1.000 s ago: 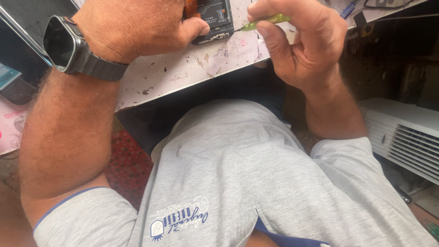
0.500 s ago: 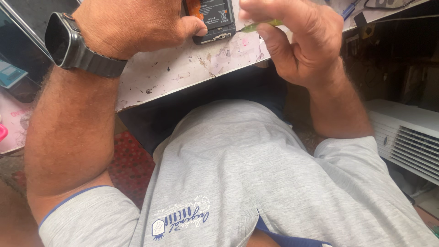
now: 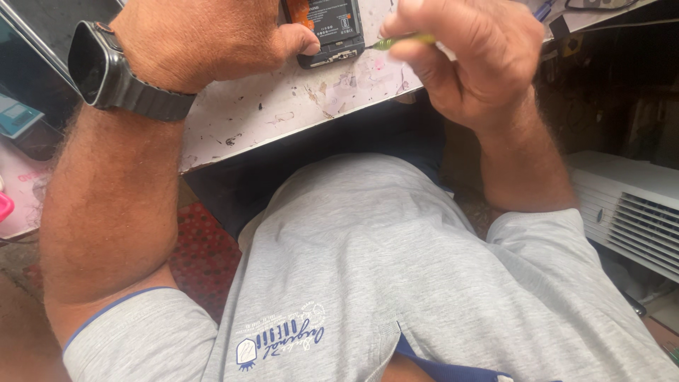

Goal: The person uses a green precision screwdriver to remove and install screws on the internal components of a disassembled smartphone. The person repeatedly adjusts the phone's position on the workbench while working on the motherboard and battery area.

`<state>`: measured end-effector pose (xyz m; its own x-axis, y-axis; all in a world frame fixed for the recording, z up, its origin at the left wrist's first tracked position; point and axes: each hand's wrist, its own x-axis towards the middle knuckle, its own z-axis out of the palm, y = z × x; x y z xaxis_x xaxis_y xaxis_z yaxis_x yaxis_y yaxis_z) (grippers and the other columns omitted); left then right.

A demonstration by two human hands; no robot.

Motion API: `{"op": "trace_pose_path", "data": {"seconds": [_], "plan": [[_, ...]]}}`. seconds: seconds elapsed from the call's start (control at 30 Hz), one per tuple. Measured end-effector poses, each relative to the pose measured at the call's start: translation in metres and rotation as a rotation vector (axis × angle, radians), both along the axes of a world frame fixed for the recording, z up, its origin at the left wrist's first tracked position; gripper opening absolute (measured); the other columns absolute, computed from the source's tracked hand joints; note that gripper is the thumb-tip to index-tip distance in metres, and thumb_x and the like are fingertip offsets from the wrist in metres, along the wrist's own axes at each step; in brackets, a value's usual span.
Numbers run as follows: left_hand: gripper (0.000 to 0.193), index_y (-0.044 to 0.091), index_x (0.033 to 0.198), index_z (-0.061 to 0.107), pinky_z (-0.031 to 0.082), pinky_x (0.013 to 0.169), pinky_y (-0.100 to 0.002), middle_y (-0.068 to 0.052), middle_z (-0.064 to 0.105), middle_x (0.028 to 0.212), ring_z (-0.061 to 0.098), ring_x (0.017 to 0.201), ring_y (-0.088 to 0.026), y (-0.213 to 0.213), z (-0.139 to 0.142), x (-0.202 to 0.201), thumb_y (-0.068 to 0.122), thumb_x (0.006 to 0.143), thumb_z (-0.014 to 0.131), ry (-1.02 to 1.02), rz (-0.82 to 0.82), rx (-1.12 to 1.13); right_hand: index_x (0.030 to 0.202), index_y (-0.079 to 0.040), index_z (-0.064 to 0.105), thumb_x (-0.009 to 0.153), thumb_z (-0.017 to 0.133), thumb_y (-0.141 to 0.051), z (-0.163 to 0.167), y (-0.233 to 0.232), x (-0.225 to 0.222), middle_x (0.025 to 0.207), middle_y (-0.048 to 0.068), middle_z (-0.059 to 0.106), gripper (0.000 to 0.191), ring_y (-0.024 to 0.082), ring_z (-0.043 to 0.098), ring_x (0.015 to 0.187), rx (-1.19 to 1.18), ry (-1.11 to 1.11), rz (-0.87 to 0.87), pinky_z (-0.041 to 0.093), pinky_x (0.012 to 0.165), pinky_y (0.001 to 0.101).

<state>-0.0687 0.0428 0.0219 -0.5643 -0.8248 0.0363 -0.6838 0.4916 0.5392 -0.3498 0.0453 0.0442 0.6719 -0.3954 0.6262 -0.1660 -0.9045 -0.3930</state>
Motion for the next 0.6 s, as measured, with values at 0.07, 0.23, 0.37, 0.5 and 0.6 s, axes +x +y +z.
{"op": "trace_pose_path", "data": {"seconds": [0.07,0.23,0.37,0.5,0.6], "plan": [[0.032,0.009,0.107,0.08,0.054,0.049,-0.041,-0.014,0.074,0.079,0.067,0.057,-0.028,0.0001,0.0001,-0.0005,0.037,0.092,0.086,-0.018,0.002,-0.014,0.132,0.003,0.058,0.112,0.066,-0.004,-0.0005,-0.0008,0.0019,0.11,0.016,0.074,0.022,0.025,0.076,0.096,0.002,-0.005,0.009,0.064,0.079,0.0328],[0.032,0.008,0.107,0.079,0.053,0.048,-0.041,-0.014,0.074,0.079,0.067,0.056,-0.028,0.0005,0.0031,-0.0017,0.035,0.091,0.085,-0.016,0.015,0.029,0.131,0.003,0.06,0.113,0.066,-0.006,-0.0004,-0.0027,0.0028,0.11,0.015,0.075,0.021,0.025,0.076,0.095,-0.002,-0.013,0.011,0.063,0.078,0.0324],[0.03,0.01,0.106,0.08,0.053,0.048,-0.041,-0.014,0.074,0.077,0.066,0.055,-0.028,0.0007,0.0055,-0.0031,0.035,0.091,0.084,-0.034,0.019,0.049,0.131,0.003,0.061,0.113,0.066,-0.007,-0.0015,-0.0028,0.0026,0.109,0.015,0.076,0.021,0.024,0.076,0.094,0.002,-0.01,0.019,0.063,0.077,0.032],[0.031,0.01,0.105,0.08,0.053,0.046,-0.041,-0.013,0.074,0.076,0.066,0.054,-0.027,0.0009,0.0061,-0.0043,0.037,0.091,0.084,-0.04,0.035,0.072,0.13,0.003,0.063,0.113,0.066,-0.008,-0.0037,-0.003,0.0015,0.109,0.014,0.076,0.021,0.023,0.076,0.093,-0.002,-0.013,0.021,0.062,0.076,0.0317],[0.029,0.01,0.103,0.08,0.053,0.047,-0.04,-0.013,0.074,0.076,0.066,0.054,-0.027,0.001,0.0068,-0.0041,0.035,0.091,0.084,-0.012,0.012,0.034,0.13,0.003,0.064,0.114,0.066,-0.009,-0.0047,-0.0054,0.0005,0.109,0.014,0.077,0.021,0.023,0.076,0.093,-0.008,-0.019,0.018,0.062,0.075,0.0314]]}}
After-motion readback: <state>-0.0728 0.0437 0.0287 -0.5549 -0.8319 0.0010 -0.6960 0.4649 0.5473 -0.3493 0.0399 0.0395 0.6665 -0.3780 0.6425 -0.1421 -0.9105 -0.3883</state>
